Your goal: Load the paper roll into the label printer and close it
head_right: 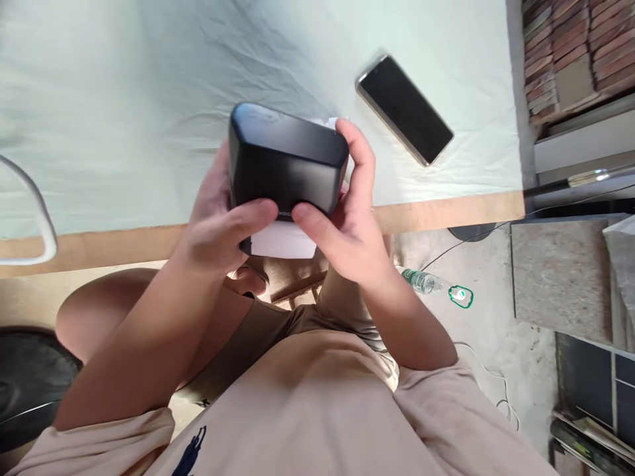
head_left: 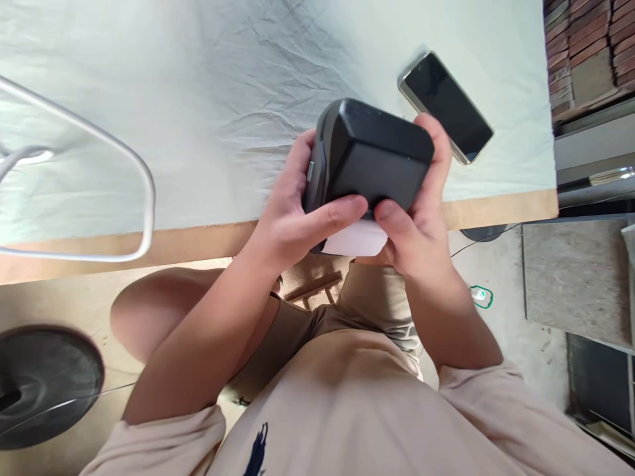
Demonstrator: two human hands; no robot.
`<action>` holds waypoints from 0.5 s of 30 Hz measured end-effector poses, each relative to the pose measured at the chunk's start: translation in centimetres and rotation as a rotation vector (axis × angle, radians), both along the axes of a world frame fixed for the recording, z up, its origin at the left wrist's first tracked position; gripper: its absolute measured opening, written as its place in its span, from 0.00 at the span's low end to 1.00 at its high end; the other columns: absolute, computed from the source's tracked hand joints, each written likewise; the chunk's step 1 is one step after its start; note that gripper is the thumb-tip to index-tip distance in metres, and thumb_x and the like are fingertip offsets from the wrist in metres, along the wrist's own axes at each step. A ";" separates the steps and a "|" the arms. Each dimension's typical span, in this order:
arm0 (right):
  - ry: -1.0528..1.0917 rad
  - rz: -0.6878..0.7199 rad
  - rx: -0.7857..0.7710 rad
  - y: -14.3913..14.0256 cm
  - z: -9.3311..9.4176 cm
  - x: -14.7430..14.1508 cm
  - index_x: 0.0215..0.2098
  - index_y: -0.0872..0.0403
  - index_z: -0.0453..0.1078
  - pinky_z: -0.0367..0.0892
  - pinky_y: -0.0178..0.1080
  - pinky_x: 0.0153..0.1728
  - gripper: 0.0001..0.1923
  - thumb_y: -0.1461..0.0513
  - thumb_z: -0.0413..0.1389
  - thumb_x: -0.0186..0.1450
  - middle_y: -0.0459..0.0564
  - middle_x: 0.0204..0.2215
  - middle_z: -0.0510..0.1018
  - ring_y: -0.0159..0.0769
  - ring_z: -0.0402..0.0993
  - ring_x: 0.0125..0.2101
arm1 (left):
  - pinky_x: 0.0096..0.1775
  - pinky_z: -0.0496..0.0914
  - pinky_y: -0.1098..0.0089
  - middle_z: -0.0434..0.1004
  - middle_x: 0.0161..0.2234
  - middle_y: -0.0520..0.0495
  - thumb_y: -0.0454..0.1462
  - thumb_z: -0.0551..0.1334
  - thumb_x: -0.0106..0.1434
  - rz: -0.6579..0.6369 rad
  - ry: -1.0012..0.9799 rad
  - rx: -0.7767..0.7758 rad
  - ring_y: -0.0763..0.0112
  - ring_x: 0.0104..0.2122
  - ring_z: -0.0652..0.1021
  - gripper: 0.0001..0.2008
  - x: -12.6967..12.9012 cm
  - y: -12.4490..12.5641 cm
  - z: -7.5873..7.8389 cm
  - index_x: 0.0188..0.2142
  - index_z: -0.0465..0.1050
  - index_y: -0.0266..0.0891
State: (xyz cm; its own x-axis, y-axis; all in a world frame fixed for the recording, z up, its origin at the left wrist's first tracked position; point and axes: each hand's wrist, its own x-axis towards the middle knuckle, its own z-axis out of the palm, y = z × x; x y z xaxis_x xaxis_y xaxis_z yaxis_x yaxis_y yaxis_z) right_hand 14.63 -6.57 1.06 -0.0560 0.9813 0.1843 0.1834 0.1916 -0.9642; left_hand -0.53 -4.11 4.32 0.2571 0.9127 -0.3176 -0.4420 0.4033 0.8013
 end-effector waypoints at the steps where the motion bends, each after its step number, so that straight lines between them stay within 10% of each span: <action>1: -0.004 0.017 -0.009 0.1 -0.4 0.2 0.68 0.35 0.36 0.77 0.36 0.42 0.40 0.41 0.52 0.66 0.47 0.56 0.71 0.32 0.76 0.51 | 0.53 0.74 0.61 0.79 0.45 0.47 0.42 0.75 0.47 -0.003 0.031 0.031 0.50 0.57 0.75 0.27 0.0 -0.1 0.1 0.47 0.72 0.47; 10: -0.001 0.141 -0.013 1.7 -2.3 2.3 0.71 0.39 0.30 0.77 0.39 0.44 0.45 0.36 0.45 0.65 0.48 0.56 0.72 0.34 0.76 0.52 | 0.60 0.67 0.61 0.76 0.54 0.49 0.43 0.68 0.60 -0.147 0.301 0.287 0.53 0.59 0.71 0.21 -0.2 -0.2 -1.0 0.54 0.72 0.50; 15: 0.230 0.197 -0.238 3.0 -2.1 3.0 0.71 0.41 0.35 0.78 0.35 0.39 0.52 0.37 0.55 0.60 0.45 0.46 0.76 0.33 0.79 0.47 | 0.53 0.72 0.60 0.77 0.49 0.41 0.44 0.71 0.63 -0.183 0.583 0.277 0.57 0.48 0.74 0.22 -6.4 -4.2 2.4 0.53 0.78 0.39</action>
